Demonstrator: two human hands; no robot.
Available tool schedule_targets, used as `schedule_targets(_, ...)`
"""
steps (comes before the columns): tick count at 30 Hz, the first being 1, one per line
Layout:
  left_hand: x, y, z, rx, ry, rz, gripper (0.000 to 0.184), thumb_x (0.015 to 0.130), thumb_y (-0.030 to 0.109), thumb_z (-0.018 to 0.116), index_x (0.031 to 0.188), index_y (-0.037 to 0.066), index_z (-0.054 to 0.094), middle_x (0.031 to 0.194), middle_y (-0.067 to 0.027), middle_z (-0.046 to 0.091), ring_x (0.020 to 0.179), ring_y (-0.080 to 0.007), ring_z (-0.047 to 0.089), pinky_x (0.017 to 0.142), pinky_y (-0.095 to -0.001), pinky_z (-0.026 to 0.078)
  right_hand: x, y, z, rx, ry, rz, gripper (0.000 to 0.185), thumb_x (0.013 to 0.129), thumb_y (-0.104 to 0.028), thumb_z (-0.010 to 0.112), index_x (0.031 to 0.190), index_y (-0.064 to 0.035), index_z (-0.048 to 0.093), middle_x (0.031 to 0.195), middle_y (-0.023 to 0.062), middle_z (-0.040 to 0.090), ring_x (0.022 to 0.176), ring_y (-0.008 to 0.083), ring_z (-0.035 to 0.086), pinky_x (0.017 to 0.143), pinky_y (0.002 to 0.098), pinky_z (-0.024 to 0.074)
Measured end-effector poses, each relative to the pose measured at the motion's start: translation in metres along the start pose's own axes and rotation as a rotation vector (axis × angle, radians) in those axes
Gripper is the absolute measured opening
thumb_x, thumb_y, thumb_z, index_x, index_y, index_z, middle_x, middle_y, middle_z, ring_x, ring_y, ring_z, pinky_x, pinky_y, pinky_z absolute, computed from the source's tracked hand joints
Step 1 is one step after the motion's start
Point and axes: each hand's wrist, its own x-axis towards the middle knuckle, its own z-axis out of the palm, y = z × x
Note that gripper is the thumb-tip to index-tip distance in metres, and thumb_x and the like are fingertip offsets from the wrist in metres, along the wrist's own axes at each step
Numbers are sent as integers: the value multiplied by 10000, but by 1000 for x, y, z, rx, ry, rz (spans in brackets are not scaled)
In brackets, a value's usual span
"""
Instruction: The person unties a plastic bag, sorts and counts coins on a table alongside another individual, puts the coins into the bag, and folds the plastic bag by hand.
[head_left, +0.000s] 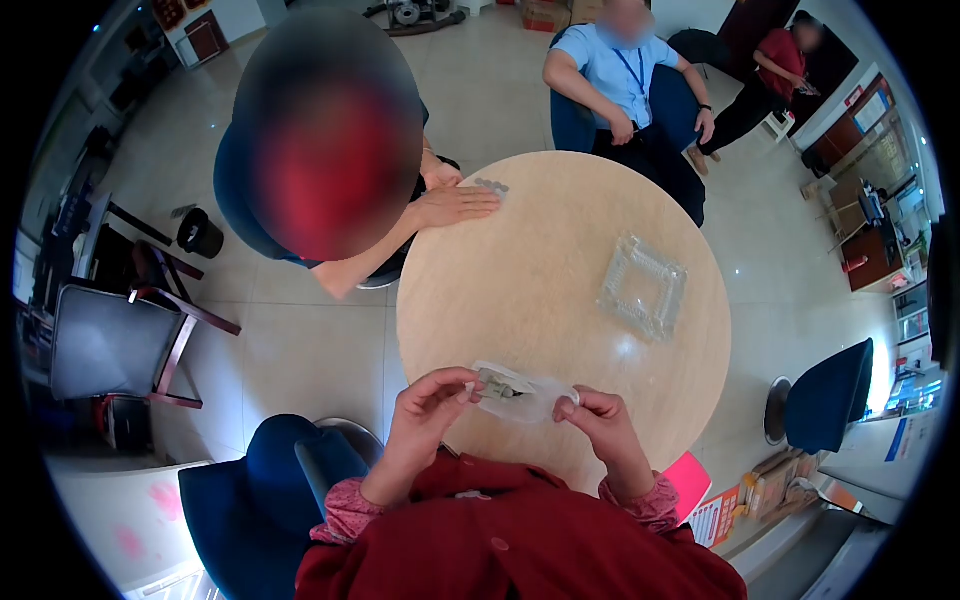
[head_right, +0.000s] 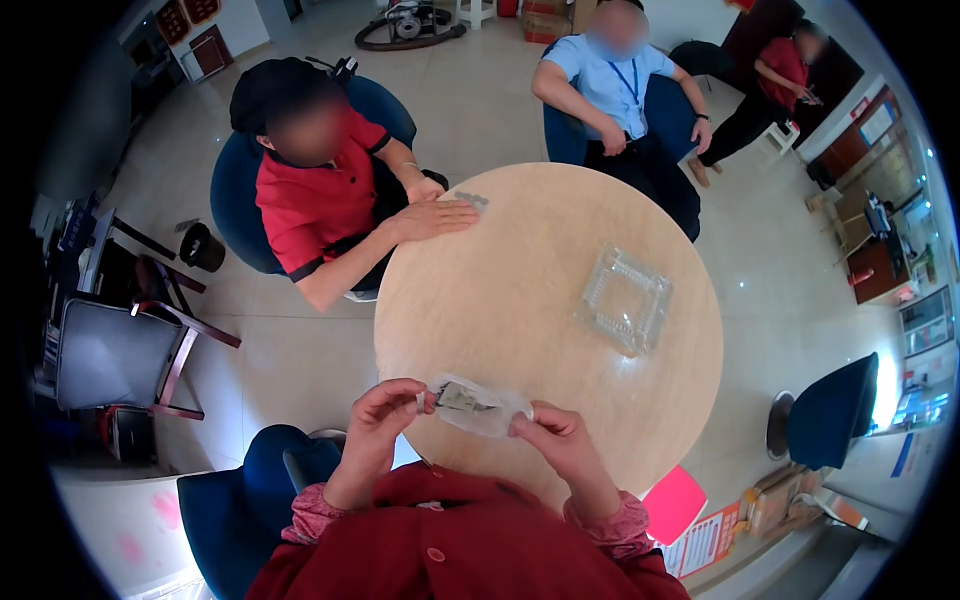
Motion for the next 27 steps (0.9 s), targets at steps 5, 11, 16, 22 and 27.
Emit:
schedule_targets(5, 0, 10, 9, 61, -49, 32, 223, 879, -23, 569, 1099, -3, 596, 1012, -73, 632, 944, -137, 589, 874, -280, 470, 1, -33, 16, -22, -58, -153, 83, 865, -42, 607, 874, 0, 677, 914, 47, 595, 856, 114, 554, 733, 236, 434)
schedule_targets(11, 5, 22, 22, 214, -185, 82, 231, 865, -30, 563, 1091, -2, 603, 1032, -79, 634, 965, -145, 596, 850, -286, 476, 7, -41, 23, -224, -159, -267, 118, 853, -35, 607, 953, -14, 667, 908, 71, 594, 851, 151, 565, 732, 258, 442)
schedule_targets(16, 11, 5, 29, 615, -271, 136, 281, 824, -25, 582, 1092, 52, 617, 987, -98, 648, 948, -197, 619, 822, -296, 482, 8, -18, 28, -544, -99, -270, 195, 842, -77, 623, 1029, -27, 646, 868, 110, 610, 811, 200, 600, 695, 284, 468)
schedule_targets(22, 9, 8, 28, 778, -301, 185, 247, 824, 6, 618, 1066, 52, 637, 921, -94, 662, 815, -207, 623, 763, -294, 490, 2, -14, 31, -524, 25, -71, 339, 834, -116, 633, 1165, -70, 576, 938, 138, 633, 823, 250, 642, 750, 317, 494)
schedule_targets(27, 13, 7, 34, 832, -409, 305, 249, 811, 46, 596, 1053, 96, 630, 855, -108, 639, 780, -298, 597, 740, -374, 481, 5, -5, 40, -540, -128, -201, 317, 836, -118, 616, 1143, -54, 576, 1016, 151, 640, 883, 291, 646, 783, 335, 498)
